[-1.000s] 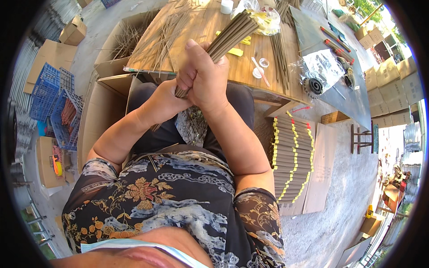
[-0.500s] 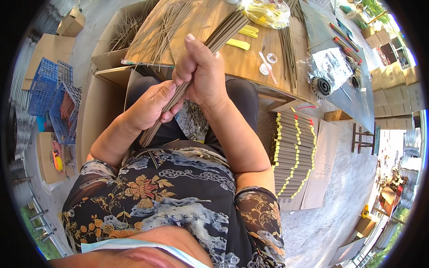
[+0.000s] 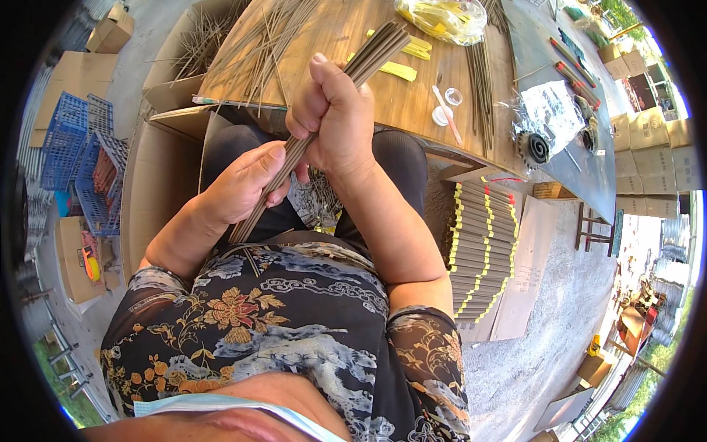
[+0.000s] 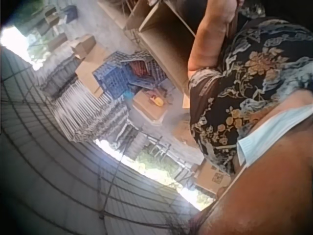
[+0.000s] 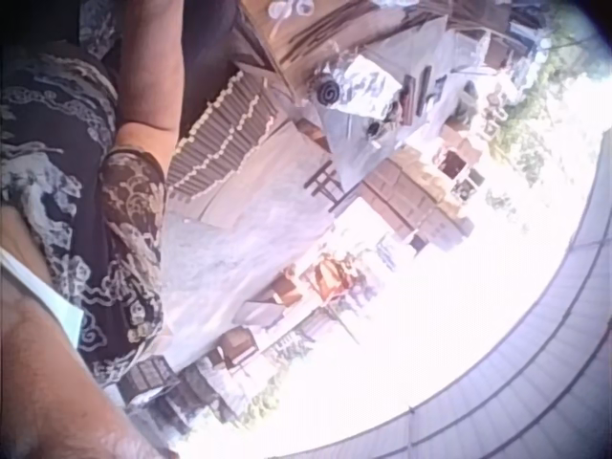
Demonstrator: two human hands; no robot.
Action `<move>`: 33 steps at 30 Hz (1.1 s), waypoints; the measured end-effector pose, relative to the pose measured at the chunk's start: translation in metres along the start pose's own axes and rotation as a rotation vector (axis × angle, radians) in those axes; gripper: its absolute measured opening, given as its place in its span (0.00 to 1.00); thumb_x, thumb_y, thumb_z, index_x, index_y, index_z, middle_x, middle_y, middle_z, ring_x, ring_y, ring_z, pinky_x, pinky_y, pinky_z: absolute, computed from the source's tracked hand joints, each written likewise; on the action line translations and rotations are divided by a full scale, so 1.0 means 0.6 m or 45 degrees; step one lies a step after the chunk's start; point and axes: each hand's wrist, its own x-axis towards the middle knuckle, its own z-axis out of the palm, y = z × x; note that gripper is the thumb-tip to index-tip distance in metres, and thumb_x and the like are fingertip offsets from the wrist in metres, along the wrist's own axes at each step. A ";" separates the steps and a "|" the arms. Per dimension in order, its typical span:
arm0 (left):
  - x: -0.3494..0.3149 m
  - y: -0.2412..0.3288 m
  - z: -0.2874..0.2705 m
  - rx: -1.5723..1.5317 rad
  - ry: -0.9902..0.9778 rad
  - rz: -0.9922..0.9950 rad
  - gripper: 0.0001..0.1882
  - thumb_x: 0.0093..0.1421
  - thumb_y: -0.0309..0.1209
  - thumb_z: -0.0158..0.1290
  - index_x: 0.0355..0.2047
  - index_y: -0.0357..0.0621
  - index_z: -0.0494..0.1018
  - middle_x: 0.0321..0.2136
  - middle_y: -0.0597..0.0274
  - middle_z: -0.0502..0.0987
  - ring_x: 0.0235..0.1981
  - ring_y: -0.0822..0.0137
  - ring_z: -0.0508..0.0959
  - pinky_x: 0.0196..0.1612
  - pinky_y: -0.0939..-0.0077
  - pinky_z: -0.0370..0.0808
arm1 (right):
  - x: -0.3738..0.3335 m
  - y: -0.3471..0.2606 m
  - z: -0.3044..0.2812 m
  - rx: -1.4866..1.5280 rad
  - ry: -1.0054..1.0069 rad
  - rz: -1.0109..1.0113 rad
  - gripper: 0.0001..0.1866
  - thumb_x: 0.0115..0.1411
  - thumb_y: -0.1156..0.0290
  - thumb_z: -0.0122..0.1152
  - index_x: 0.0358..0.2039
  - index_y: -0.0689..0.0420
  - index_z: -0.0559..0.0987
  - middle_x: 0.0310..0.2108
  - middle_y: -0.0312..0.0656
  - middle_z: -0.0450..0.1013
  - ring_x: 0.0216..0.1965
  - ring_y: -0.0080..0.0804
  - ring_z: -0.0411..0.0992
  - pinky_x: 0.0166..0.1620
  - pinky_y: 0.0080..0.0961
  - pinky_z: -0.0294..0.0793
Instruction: The person gathers thin sticks, aligns them into a bundle, and secures the bundle with a yellow rubber band. The person repeats this process multiple times, placing the finished bundles on the table.
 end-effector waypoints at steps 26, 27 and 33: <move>0.032 -0.006 -0.039 0.318 0.193 0.033 0.20 0.64 0.47 0.34 0.30 0.41 0.63 0.16 0.68 0.62 0.13 0.81 0.58 0.16 0.90 0.57 | 0.082 0.003 -0.013 -0.135 0.025 0.042 0.14 0.60 0.62 0.45 0.18 0.51 0.62 0.10 0.28 0.53 0.11 0.19 0.53 0.15 0.18 0.56; 0.035 -0.006 -0.042 0.327 0.210 0.045 0.20 0.64 0.47 0.34 0.30 0.41 0.63 0.16 0.68 0.62 0.13 0.81 0.59 0.16 0.90 0.57 | 0.102 -0.007 -0.022 -0.139 -0.090 -0.052 0.15 0.61 0.57 0.43 0.23 0.52 0.66 0.12 0.29 0.55 0.13 0.21 0.56 0.18 0.19 0.59; 0.053 0.019 -0.075 0.090 0.294 0.046 0.21 0.63 0.48 0.36 0.31 0.41 0.64 0.16 0.68 0.63 0.11 0.82 0.58 0.14 0.91 0.57 | 0.217 -0.089 -0.162 -1.579 0.138 -0.621 0.19 0.57 0.56 0.52 0.37 0.60 0.73 0.33 0.45 0.72 0.38 0.35 0.70 0.42 0.29 0.66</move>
